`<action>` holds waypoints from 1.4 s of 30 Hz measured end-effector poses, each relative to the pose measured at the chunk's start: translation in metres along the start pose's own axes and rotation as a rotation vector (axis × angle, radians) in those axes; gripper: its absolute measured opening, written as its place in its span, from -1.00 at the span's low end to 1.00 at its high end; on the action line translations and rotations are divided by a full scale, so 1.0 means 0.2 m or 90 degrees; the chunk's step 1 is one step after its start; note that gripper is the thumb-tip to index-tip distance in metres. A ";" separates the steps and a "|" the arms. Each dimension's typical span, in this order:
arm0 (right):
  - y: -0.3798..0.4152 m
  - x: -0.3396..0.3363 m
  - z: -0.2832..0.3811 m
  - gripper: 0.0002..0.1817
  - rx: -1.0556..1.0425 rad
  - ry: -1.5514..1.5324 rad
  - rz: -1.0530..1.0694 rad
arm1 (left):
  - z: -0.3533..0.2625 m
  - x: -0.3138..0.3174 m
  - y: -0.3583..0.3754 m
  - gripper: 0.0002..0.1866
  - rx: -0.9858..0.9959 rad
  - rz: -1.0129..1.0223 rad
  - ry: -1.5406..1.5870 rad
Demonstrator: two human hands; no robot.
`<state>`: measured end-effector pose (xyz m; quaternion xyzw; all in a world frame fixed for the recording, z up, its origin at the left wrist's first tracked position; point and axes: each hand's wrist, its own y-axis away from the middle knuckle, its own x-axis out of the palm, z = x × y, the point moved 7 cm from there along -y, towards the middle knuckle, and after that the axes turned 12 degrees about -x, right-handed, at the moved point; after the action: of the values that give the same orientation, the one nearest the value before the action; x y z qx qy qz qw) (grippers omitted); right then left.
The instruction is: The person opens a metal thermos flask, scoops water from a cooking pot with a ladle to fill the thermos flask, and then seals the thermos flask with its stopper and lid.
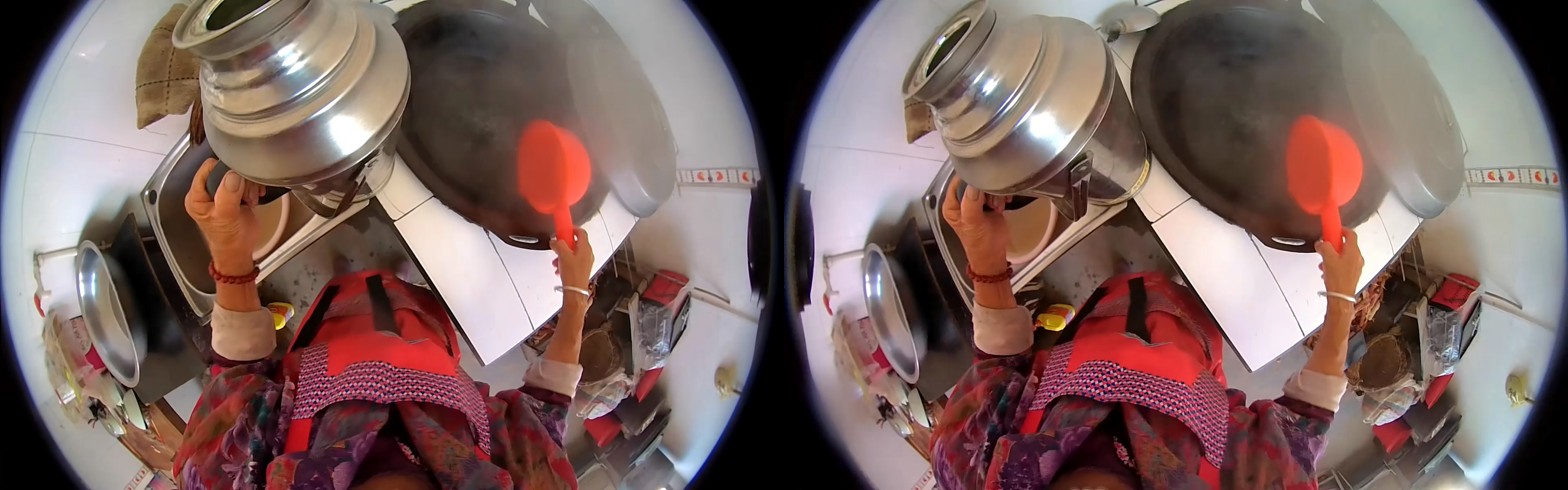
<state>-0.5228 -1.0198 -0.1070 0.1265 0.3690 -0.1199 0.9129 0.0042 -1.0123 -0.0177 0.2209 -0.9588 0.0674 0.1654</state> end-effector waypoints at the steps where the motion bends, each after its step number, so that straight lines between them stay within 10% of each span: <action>1: -0.03 0.01 -0.02 -0.58 -0.026 0.059 -0.004 | 0.01 0.03 0.01 -0.77 -0.022 0.074 -0.036; 8: -0.22 0.00 0.03 -0.60 -0.162 0.415 0.031 | 0.04 0.03 0.16 -0.64 -0.032 0.031 -0.036; 24: -0.40 0.52 -0.01 -0.65 -0.081 0.441 0.080 | 0.04 -0.01 0.25 -0.70 -0.026 0.004 -0.127; 29: -0.23 0.57 -0.11 -0.70 0.291 -0.432 -0.002 | 0.04 0.03 0.24 -0.77 -0.062 0.011 -0.096; 42: 0.22 -0.03 0.64 -0.54 -0.046 -0.644 0.079 | 0.04 0.03 0.22 -0.83 -0.054 -0.004 -0.220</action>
<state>-0.4318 -1.0176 -0.0073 0.0424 -0.1232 -0.0989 0.9865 -0.0230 -0.9764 -0.0249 0.2253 -0.9742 -0.0129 0.0073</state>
